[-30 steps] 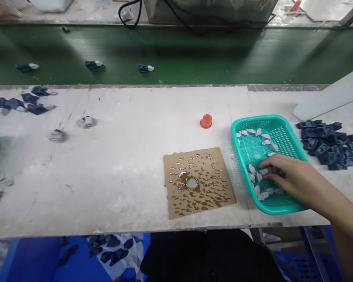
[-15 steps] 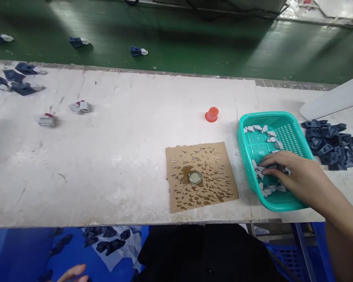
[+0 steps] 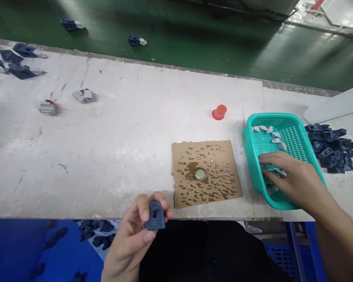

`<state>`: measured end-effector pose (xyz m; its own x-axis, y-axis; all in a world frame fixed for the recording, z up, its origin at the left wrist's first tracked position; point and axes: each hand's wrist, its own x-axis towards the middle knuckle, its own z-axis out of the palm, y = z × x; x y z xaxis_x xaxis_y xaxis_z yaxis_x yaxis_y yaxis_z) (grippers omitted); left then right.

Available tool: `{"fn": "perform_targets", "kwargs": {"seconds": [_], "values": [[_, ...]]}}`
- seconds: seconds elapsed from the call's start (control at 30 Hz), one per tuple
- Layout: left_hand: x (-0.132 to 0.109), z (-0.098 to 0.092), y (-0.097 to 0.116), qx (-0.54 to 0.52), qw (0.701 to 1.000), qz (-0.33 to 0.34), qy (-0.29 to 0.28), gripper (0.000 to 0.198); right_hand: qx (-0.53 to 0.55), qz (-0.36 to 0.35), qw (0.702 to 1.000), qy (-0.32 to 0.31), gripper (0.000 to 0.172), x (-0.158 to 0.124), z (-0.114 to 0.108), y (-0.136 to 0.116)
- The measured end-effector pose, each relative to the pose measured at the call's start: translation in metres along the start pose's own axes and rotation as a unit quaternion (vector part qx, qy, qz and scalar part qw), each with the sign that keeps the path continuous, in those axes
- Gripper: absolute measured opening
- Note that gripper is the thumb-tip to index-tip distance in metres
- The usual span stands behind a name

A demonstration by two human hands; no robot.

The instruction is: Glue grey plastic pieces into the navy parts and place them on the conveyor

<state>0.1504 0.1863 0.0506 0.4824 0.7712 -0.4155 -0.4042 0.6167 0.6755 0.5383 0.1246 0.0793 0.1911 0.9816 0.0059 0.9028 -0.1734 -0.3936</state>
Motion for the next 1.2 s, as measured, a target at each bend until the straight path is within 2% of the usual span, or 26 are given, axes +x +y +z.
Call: {"fn": "perform_targets", "kwargs": {"seconds": [0.07,0.13,0.2,0.27,0.3,0.37,0.47,0.5,0.57,0.7,0.8,0.87,0.93,1.0,1.03,1.1,1.2], "values": [[0.003,0.008,-0.004,0.007,1.0,-0.005,-0.009,0.024,0.045,0.035,0.998,0.017,0.021,-0.006,-0.003,-0.005],[0.003,0.016,-0.005,0.028,1.0,-0.005,0.012,0.031,0.102,0.065,0.992,0.034,0.018,-0.013,-0.01,-0.014],[0.002,0.025,-0.003,0.06,0.997,0.0,0.049,0.036,0.163,0.083,0.982,0.044,0.023,-0.018,-0.017,-0.026],[0.001,0.031,0.0,0.097,0.992,0.008,0.076,0.03,0.244,0.104,0.963,0.046,0.03,-0.02,-0.023,-0.041],[0.002,0.033,0.002,0.113,0.991,0.013,0.077,0.028,0.298,0.118,0.946,0.042,0.03,-0.019,-0.025,-0.049],[0.002,0.033,0.004,0.109,0.993,0.019,0.05,0.033,0.427,0.143,0.893,0.006,0.024,-0.016,-0.027,-0.065],[0.003,0.033,0.004,0.03,0.999,-0.004,-0.016,0.037,0.57,0.168,0.798,-0.102,0.018,-0.006,-0.023,-0.088],[0.003,0.034,0.004,0.001,0.999,-0.014,-0.03,0.034,0.591,0.172,0.777,-0.133,0.021,-0.003,-0.02,-0.095],[0.003,0.037,0.001,-0.038,0.998,-0.023,-0.035,0.032,0.605,0.173,0.76,-0.163,0.028,0.004,-0.013,-0.106],[0.006,0.041,-0.007,-0.077,0.997,-0.021,-0.014,0.047,0.584,0.163,0.771,-0.198,0.027,0.016,0.002,-0.118],[0.008,0.039,-0.012,-0.091,0.996,-0.001,0.019,0.041,0.543,0.141,0.806,-0.187,0.02,0.018,0.012,-0.114],[0.009,0.037,-0.013,-0.094,0.995,0.008,0.036,0.042,0.487,0.113,0.846,-0.185,0.023,0.016,0.016,-0.107],[0.009,0.037,-0.012,-0.099,0.994,0.012,0.044,0.039,0.369,0.081,0.912,-0.162,0.029,0.012,0.018,-0.101],[0.009,0.037,-0.01,-0.104,0.993,0.014,0.045,0.033,0.195,0.01,0.977,-0.086,0.026,0.01,0.021,-0.1],[0.009,0.037,-0.009,-0.104,0.993,0.019,0.049,0.03,0.11,-0.045,0.992,-0.04,0.021,0.01,0.022,-0.1],[0.009,0.038,-0.009,-0.1,0.993,0.03,0.057,0.028,-0.002,-0.164,0.986,0.02,0.017,0.011,0.028,-0.105],[0.009,0.038,-0.009,-0.097,0.992,0.034,0.068,0.031,-0.066,-0.276,0.958,0.028,0.022,0.013,0.039,-0.111]]}}
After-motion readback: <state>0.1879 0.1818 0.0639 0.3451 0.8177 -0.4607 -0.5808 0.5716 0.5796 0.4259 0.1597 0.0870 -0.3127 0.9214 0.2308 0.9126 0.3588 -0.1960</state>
